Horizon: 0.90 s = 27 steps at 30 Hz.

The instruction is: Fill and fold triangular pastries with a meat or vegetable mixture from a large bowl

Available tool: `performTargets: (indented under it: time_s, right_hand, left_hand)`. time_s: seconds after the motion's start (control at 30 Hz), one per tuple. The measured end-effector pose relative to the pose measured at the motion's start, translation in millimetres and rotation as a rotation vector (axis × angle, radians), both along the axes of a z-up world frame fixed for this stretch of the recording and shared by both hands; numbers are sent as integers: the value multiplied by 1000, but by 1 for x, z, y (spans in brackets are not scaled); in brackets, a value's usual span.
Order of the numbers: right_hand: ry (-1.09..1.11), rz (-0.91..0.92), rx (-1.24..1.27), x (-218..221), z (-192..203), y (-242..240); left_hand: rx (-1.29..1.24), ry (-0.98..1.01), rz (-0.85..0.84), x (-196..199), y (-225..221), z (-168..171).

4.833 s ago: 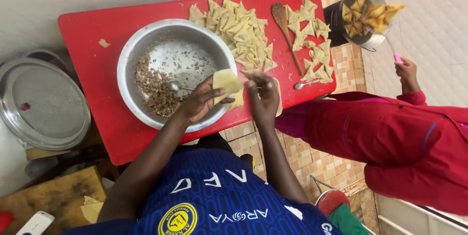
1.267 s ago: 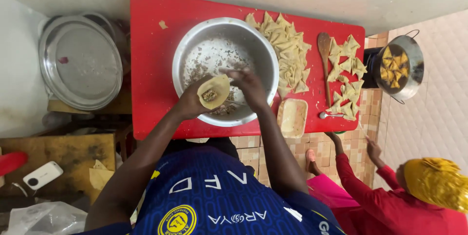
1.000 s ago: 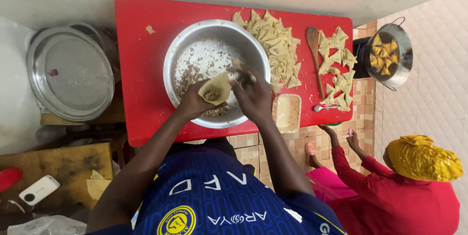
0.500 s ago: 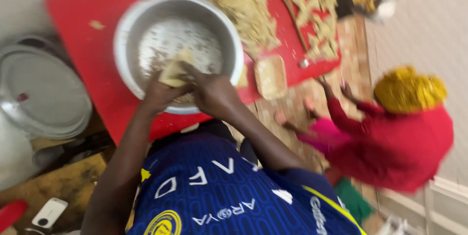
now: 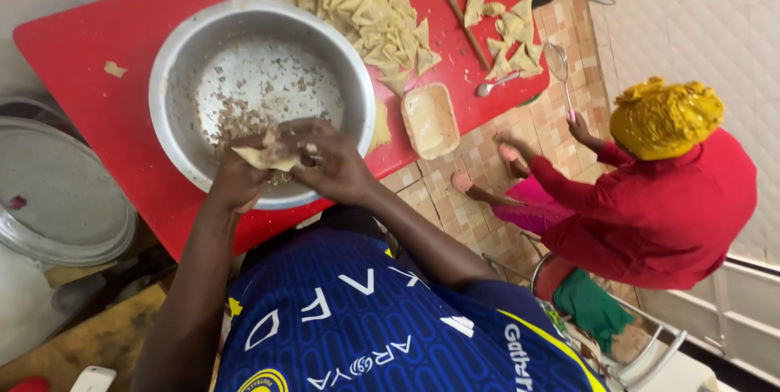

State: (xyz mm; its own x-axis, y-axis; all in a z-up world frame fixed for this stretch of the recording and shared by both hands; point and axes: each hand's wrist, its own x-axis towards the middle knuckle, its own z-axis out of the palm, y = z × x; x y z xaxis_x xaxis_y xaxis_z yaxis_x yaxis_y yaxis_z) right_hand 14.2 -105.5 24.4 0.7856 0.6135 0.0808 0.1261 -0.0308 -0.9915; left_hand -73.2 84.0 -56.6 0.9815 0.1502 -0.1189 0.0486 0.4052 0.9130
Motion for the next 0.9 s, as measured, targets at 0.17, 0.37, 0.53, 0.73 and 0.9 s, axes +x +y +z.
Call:
performTargets:
  time_s: [0.17,0.37,0.53,0.73,0.9]
  right_hand:
    - [-374,59,-55,3,10,-12]
    - [-800,-160,-257,28,8,-30]
    - [-576,-331,-244,43,-22,-82]
    - [-259,-309,-962,64,-79,-212]
    - [-234,-115,-1574,55,-118,-233]
  left_hand:
    - [-459,-152,-254,13,-4,38]
    - [-574,-161,-221,56,-39,73]
    - [-273,217,8,63,-65,6]
    - [-388,358,145,72,-71,16]
    - [-451,317,299,83,-73,24]
